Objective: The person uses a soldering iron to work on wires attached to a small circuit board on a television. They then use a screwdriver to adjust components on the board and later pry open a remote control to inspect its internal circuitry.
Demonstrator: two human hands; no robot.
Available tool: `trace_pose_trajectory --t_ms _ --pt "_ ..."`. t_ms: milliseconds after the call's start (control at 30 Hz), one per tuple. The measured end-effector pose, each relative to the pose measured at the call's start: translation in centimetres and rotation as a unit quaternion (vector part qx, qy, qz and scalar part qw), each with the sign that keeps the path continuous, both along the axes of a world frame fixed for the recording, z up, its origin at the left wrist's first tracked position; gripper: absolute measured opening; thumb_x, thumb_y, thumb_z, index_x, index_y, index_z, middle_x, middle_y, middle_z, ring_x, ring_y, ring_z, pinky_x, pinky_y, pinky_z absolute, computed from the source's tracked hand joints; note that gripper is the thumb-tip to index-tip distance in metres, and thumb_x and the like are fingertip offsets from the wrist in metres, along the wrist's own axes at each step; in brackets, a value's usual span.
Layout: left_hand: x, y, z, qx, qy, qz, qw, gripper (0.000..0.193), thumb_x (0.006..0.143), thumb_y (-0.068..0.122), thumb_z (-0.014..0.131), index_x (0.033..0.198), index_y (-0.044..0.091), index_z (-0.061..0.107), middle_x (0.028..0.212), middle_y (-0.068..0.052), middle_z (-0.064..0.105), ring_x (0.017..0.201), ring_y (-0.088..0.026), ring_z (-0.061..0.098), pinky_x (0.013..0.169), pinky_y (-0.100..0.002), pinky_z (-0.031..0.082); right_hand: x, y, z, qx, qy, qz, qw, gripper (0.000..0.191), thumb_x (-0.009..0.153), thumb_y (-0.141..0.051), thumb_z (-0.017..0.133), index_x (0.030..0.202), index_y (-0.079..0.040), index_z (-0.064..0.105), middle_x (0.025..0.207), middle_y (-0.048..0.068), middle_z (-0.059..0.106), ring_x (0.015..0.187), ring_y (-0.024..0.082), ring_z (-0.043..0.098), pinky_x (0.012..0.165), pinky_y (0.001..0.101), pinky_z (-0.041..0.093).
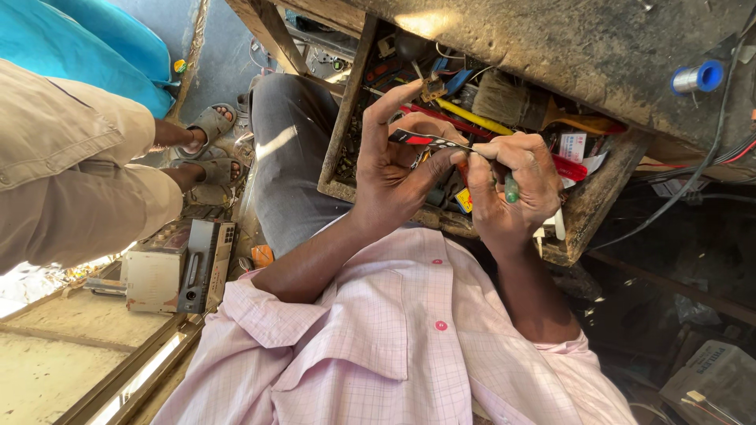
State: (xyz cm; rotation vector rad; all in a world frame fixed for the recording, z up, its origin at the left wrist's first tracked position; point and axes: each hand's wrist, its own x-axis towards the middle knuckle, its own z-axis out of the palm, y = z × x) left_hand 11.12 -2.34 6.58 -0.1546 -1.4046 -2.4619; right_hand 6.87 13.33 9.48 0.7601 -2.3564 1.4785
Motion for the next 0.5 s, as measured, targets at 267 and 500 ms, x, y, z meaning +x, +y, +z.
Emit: trace_pose_trajectory --t_ms 267,500 --pt "-0.6 -0.3 0.0 0.034 -0.001 -0.003 0.999 0.089 0.104 -0.013 0.072 0.163 0.016 0.012 0.114 -0.012 0.066 0.108 -0.016 0.07 0.104 -0.036 0.062 0.0 1.0 -0.8 -0.131 -0.122 0.038 0.983 0.027 0.099 0.01 0.069 0.123 0.0 0.062 0.111 0.008 0.066 0.078 0.003 0.059 0.067 0.0149 0.048" --pt "-0.6 -0.4 -0.2 0.056 -0.012 -0.027 0.998 0.095 0.103 -0.011 0.074 0.164 0.017 0.006 0.114 -0.012 0.067 0.109 -0.017 0.07 0.107 -0.039 0.061 0.5 0.9 -1.0 -0.119 -0.132 0.028 0.984 0.017 0.107 0.009 0.065 0.12 0.0 0.058 0.104 0.007 0.063 0.075 0.002 0.058 0.063 0.0142 0.048"
